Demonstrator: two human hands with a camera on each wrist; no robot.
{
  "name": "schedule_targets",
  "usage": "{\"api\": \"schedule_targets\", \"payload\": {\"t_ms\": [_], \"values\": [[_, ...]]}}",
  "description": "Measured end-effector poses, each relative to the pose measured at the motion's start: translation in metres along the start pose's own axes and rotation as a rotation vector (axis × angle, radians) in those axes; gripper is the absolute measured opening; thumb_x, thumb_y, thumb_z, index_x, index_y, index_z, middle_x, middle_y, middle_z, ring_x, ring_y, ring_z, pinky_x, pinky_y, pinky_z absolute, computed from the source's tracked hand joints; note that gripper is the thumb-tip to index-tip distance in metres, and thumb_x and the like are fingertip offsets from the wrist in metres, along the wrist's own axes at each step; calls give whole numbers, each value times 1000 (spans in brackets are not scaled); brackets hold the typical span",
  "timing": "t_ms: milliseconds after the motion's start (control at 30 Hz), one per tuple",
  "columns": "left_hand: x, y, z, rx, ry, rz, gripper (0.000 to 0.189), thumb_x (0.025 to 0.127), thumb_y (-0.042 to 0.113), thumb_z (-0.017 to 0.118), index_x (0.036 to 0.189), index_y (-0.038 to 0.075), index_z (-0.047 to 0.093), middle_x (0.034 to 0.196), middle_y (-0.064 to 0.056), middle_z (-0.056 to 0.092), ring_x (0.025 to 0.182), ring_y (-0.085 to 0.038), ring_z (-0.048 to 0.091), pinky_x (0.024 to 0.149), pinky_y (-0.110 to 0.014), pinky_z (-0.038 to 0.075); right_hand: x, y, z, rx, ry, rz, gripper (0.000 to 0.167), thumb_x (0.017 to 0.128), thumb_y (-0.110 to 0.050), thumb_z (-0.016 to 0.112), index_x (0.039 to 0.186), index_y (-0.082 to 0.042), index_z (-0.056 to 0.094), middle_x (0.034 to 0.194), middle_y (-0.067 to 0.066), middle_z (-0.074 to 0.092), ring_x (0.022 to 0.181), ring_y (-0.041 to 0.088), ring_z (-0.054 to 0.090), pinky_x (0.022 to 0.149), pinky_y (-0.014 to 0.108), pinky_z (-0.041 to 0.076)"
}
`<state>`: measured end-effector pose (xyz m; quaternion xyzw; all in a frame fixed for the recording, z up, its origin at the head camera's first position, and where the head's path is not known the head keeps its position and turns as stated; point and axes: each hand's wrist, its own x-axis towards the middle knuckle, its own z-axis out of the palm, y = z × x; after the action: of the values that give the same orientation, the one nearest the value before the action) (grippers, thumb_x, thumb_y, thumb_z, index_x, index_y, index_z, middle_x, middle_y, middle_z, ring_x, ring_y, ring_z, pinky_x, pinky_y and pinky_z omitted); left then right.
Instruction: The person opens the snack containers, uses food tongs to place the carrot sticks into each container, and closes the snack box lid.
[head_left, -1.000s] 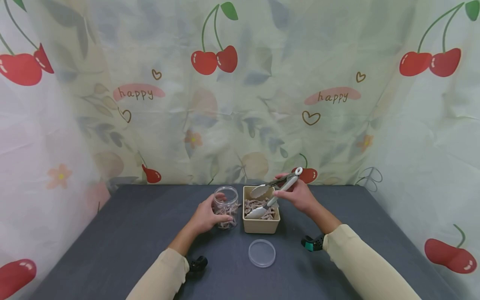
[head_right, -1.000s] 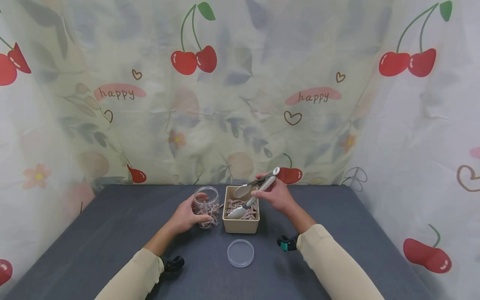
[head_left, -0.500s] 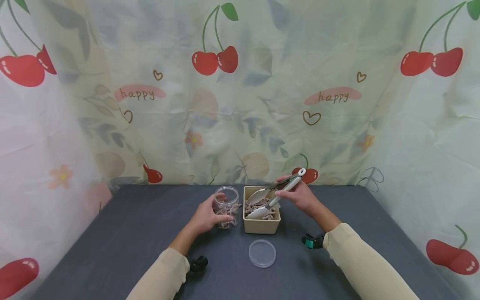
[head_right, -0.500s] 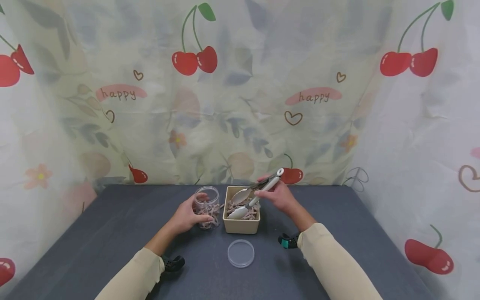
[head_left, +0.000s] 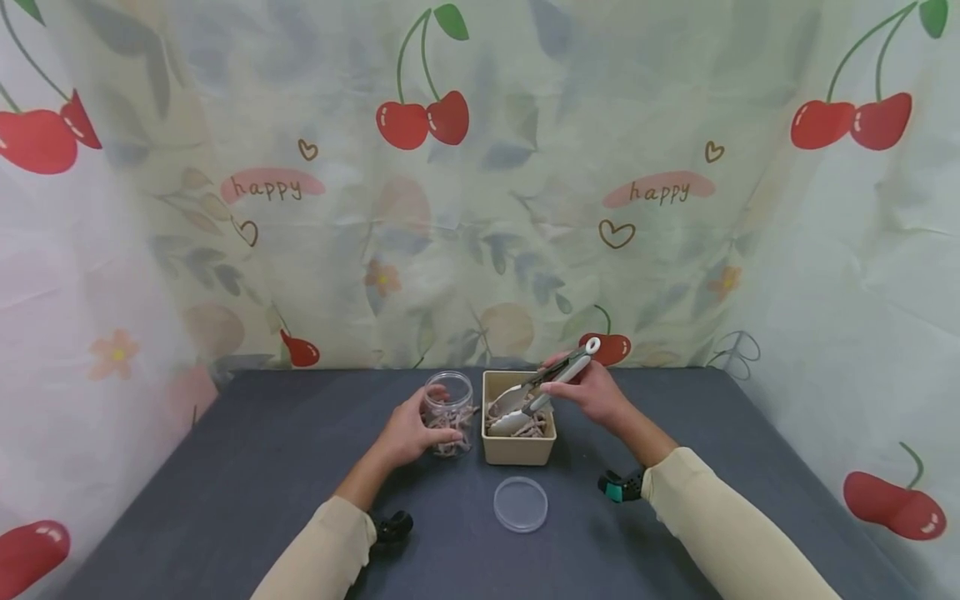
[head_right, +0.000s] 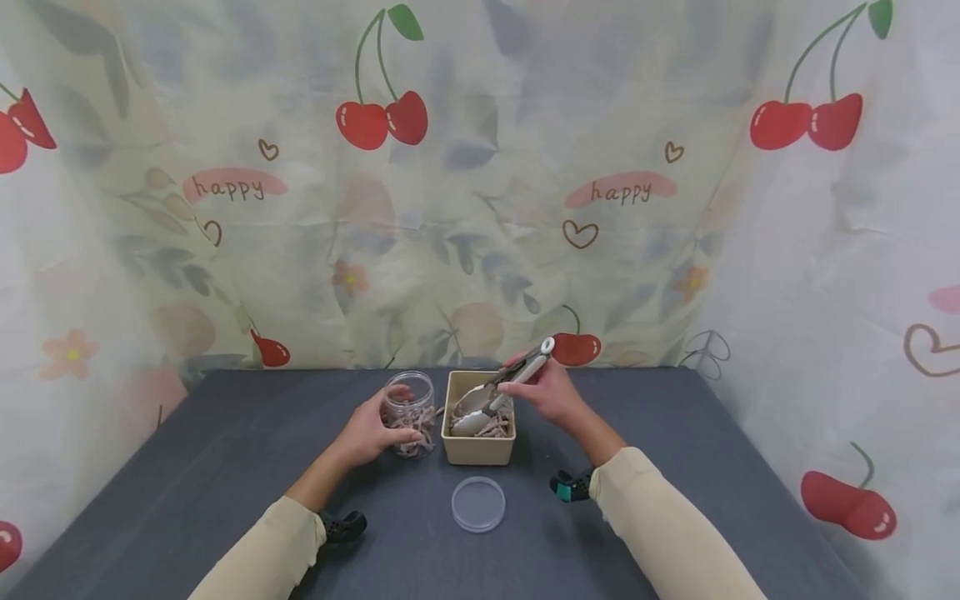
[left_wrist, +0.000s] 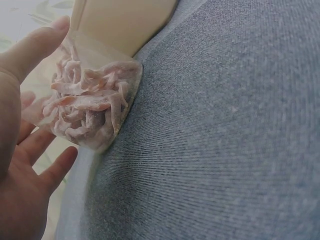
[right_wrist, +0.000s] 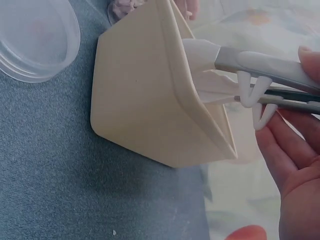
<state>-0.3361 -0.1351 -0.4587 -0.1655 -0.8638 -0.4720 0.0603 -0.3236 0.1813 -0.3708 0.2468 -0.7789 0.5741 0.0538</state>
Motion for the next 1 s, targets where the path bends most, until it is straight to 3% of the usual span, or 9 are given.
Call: {"api": "schedule_targets", "payload": {"t_ms": [333, 600, 833, 1000], "values": [[-1, -1, 1, 19, 3, -9, 76, 69, 29, 90, 133, 11, 53, 126, 2, 61, 106, -20, 55, 90, -43, 42, -6, -15, 5, -92, 60, 6, 32, 84, -1, 74, 111, 11, 62, 110, 27, 63, 83, 9, 60, 74, 25, 49], [1, -2, 2, 10, 7, -2, 74, 69, 26, 90, 132, 13, 54, 126, 1, 61, 108, -21, 55, 91, -44, 42, -5, -22, 4, -166, 88, -23, 29, 85, -1, 73, 109, 11, 62, 103, 23, 66, 83, 17, 61, 72, 26, 50], [1, -1, 2, 23, 12, 1, 72, 70, 26, 90, 131, 14, 54, 126, 2, 61, 104, -20, 55, 89, -43, 42, 6, 8, -4, -152, 100, -6, 29, 85, -7, 75, 111, 4, 65, 103, 18, 66, 83, 17, 60, 72, 27, 49], [0, -1, 1, 15, 10, -9, 72, 70, 25, 89, 132, 15, 53, 126, 3, 61, 105, -20, 55, 90, -44, 42, 10, 9, -8, -149, 117, -14, 28, 85, -10, 76, 109, 2, 66, 100, 15, 66, 80, 17, 60, 69, 28, 49]]}}
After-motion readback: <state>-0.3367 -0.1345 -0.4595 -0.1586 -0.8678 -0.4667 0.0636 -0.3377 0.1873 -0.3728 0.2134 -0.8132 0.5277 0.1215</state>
